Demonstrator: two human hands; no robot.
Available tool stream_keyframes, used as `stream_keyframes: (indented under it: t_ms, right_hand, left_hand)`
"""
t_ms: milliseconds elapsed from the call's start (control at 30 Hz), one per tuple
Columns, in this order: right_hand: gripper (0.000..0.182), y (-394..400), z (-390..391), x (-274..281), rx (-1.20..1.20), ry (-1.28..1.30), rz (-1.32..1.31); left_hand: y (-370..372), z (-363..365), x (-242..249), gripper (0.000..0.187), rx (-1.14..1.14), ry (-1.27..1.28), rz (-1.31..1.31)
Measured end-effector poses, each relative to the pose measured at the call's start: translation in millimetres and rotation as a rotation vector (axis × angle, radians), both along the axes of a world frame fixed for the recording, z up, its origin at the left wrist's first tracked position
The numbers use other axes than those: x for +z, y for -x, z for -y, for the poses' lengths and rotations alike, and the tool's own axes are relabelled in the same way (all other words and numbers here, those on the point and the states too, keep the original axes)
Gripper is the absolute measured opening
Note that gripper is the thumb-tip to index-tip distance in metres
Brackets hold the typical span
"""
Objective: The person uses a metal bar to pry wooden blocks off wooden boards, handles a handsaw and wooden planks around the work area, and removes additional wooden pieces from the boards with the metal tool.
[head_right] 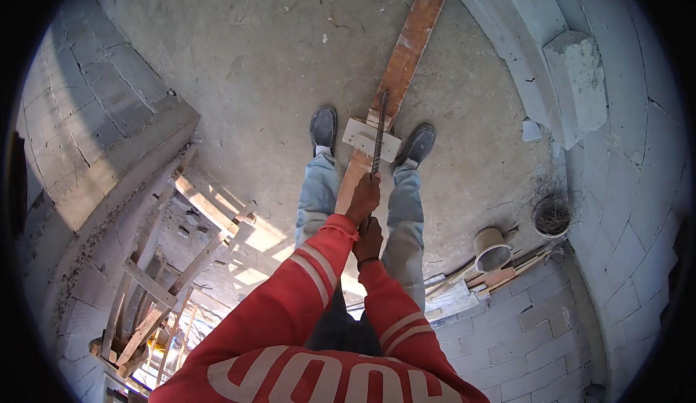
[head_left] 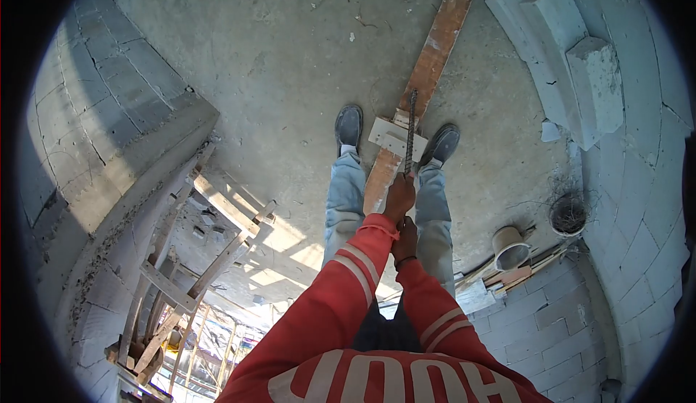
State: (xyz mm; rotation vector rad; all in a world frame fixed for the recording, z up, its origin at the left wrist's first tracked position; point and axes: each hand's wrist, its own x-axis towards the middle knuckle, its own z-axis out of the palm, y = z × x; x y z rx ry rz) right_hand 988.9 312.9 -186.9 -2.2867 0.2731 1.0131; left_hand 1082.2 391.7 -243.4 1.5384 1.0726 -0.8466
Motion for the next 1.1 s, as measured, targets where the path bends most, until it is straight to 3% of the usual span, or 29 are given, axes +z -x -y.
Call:
stream_keyframes:
  t_ms: [67,133,200,267,333,467,533,600,667,700,800,833,867,933,967,1033,1100]
  right_hand:
    - [0.037,17,-14,-12,-0.105,-0.279,-0.093]
    - [0.042,33,-26,-17,-0.187,-0.198,-0.174]
    - [0.029,57,-37,-18,-0.67,-0.34,-0.448]
    - [0.025,52,-53,-17,-0.675,-0.275,-0.46]
    - [0.029,36,-67,0,-0.27,-0.375,-0.269]
    - [0.032,11,-79,13,-0.175,-0.374,-0.227]
    - [0.034,-20,-78,30,-1.406,-0.427,-0.869]
    - [0.037,-26,-82,36,-1.389,-0.311,-0.828]
    - [0.032,-26,-85,35,-1.116,-0.255,-0.705]
    - [0.036,-9,-80,22,-0.825,-0.19,-0.64]
    - [0.046,69,-59,-44,-0.697,-0.258,-0.425]
    - [0.037,-26,-99,27,0.116,0.144,-0.638]
    - [0.037,-23,-98,26,0.119,0.146,-0.642]
    - [0.04,-2,-87,15,-1.174,-0.382,-0.727]
    - [0.04,7,-78,6,-1.171,-0.379,-0.73]
    - [0.04,26,-59,-2,0.072,-0.062,-0.302]
    - [0.038,18,-50,12,0.049,-0.066,-0.262]
  left_hand:
    - [28,-5,-26,0.047,0.005,0.02,-0.059]
    - [40,-13,-39,0.047,0.01,0.042,-0.126]
    - [53,-23,-31,0.048,-0.167,-0.062,0.016]
    - [62,-29,-49,0.048,-0.201,-0.12,0.069]
    - [61,-36,-53,0.049,-0.23,-0.173,0.121]
    - [18,-63,-21,0.05,-0.146,0.121,-0.153]
    - [5,-69,-17,0.05,-0.115,0.232,-0.222]
    - [7,-65,-19,0.049,-0.117,0.277,-0.239]
    - [10,-64,-20,0.049,-0.141,0.253,-0.209]
    - [9,-67,-19,0.048,-0.182,0.214,-0.182]
    - [-3,-81,-9,0.047,-0.21,0.239,-0.285]
    - [0,-79,-10,0.047,-0.207,0.243,-0.29]
    - [2,-77,-12,0.047,-0.225,0.219,-0.262]
    - [5,-71,-17,0.047,-0.241,0.196,-0.234]
    - [10,-65,-19,0.046,-0.311,0.125,-0.136]
    - [9,-61,-12,0.045,-0.375,0.057,-0.052]
    - [-11,-67,-5,0.031,-0.28,0.283,-0.172]
